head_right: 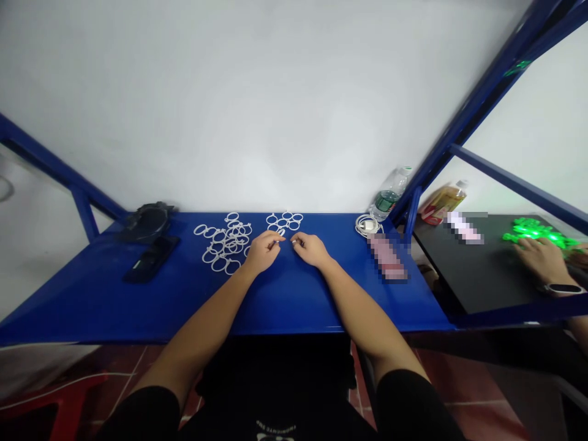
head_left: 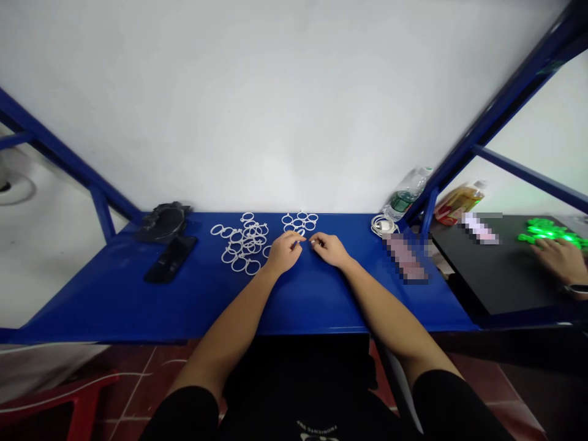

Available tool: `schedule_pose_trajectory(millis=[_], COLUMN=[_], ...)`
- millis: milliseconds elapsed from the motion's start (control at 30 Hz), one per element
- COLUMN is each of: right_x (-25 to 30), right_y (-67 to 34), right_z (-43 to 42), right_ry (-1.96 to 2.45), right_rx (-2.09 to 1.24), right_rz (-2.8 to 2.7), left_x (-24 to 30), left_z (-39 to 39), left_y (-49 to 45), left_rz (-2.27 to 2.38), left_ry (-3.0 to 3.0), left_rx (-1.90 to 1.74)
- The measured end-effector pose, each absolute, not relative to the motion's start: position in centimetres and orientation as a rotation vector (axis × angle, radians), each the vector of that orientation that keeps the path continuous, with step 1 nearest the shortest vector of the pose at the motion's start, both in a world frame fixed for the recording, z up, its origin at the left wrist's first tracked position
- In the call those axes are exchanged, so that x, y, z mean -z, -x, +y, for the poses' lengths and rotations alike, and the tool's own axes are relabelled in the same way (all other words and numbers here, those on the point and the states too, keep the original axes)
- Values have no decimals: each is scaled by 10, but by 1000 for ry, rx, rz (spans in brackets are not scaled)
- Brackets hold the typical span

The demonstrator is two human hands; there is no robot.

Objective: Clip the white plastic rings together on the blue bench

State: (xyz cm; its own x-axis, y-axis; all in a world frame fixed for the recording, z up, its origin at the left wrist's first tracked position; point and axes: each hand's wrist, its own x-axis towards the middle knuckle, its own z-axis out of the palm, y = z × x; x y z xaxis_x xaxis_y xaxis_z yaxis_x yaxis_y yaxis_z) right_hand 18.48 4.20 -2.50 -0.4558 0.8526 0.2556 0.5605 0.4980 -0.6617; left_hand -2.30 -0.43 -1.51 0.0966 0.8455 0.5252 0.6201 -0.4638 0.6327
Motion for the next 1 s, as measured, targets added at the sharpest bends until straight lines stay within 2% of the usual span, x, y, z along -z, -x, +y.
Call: schedule_pose_trajectory(millis=[1000], right_x=[23], right_y=[-185], right_z=[41], right_ry=[1160], right_rx=[-678], right_rz=[-2193], left_x=[15], left_z=[-2], left_y=[26], left_rz=[1468], left_ry=[-2124], left_rx=[-1321])
